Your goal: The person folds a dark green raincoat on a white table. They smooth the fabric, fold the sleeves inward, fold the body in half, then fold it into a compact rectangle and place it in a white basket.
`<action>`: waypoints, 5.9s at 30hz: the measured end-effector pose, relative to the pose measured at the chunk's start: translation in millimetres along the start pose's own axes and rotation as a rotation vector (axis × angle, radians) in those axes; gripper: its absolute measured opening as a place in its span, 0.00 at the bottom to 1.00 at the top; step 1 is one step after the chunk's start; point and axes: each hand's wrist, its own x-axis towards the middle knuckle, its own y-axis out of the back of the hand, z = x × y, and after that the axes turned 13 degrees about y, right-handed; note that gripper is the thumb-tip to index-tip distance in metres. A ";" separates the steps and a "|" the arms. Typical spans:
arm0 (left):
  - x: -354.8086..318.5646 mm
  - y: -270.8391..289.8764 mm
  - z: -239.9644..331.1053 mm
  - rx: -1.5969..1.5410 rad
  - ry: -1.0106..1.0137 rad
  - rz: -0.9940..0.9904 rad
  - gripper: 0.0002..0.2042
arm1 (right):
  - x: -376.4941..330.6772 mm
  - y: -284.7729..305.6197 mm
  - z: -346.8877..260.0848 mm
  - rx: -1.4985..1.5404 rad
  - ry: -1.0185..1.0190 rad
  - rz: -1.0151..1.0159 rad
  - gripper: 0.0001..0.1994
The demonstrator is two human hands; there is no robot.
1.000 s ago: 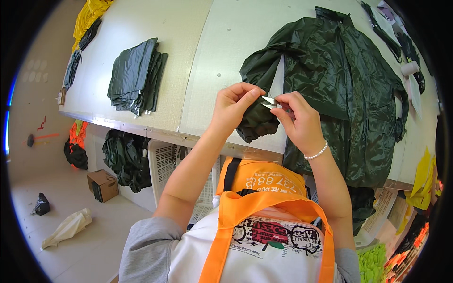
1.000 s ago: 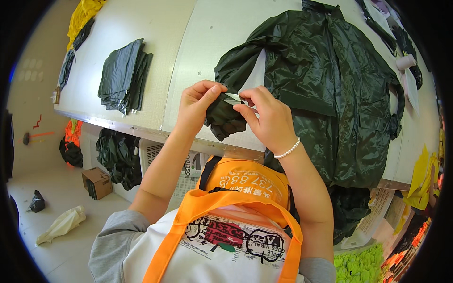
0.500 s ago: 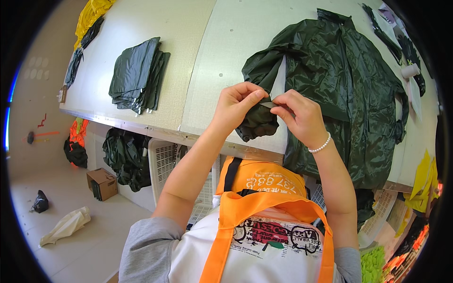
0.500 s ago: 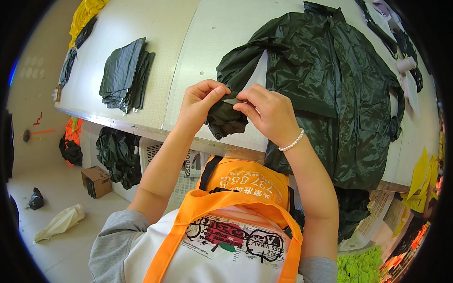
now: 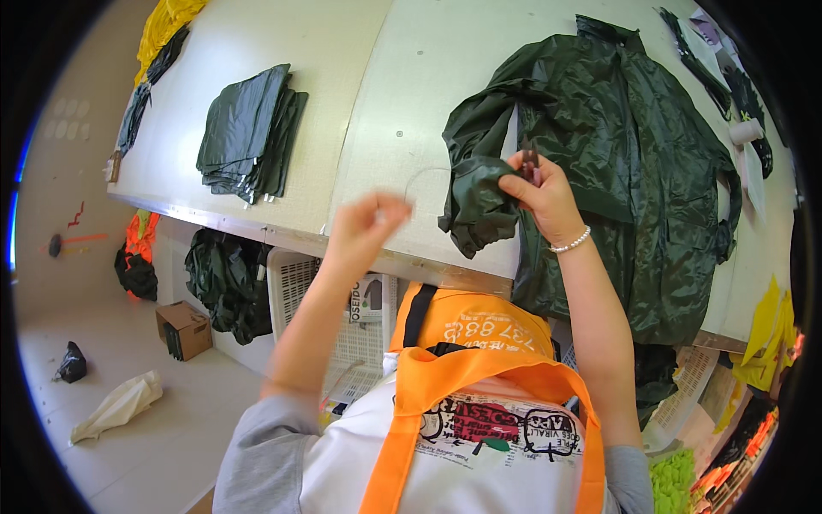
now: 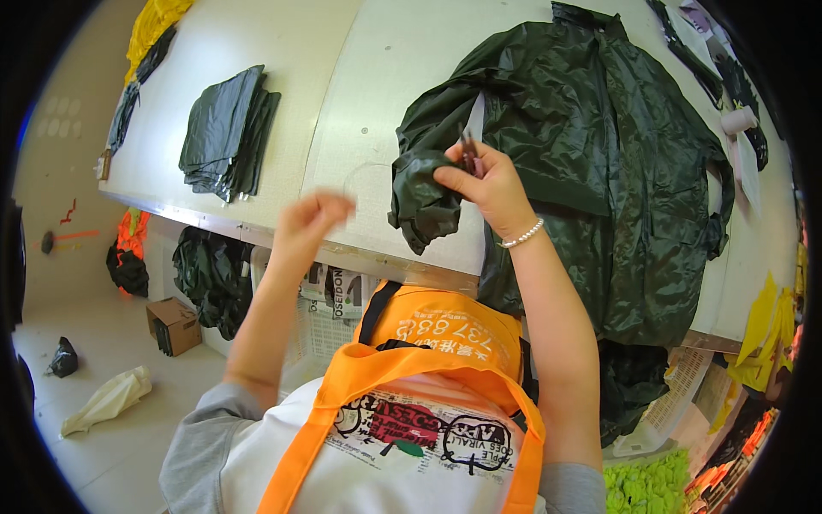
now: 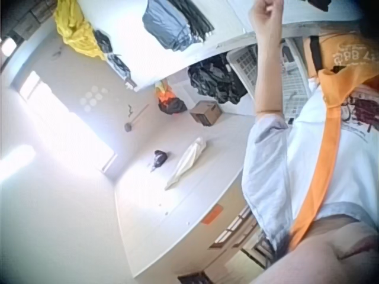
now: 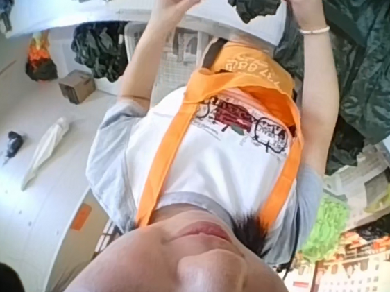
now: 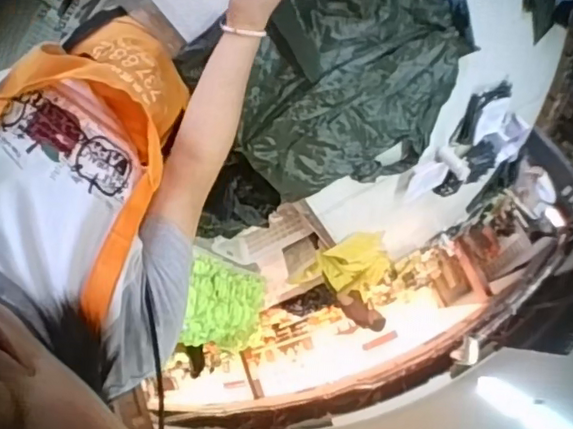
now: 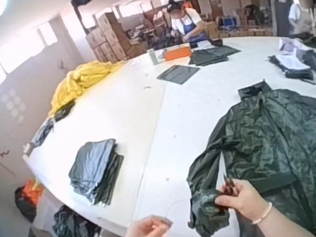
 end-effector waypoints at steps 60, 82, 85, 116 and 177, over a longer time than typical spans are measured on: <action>34.1 -44.7 1.5 0.140 -0.652 0.551 0.16 | -97.5 -20.9 -22.8 -0.772 0.490 0.420 0.13; 0.8 -86.1 38.4 0.332 -1.199 0.183 0.14 | -121.7 -28.0 -53.7 -0.371 0.015 0.141 0.10; 0.1 -85.7 37.7 0.345 -1.205 0.183 0.14 | -117.6 -32.2 -53.9 -0.455 0.108 0.119 0.09; 74.8 -68.8 -50.2 0.186 0.418 -0.470 0.17 | -130.4 -53.5 24.0 -1.076 0.569 -0.333 0.16; -57.3 89.5 -29.1 0.907 -0.207 0.261 0.20 | -257.1 19.8 34.0 -0.342 -0.408 0.371 0.14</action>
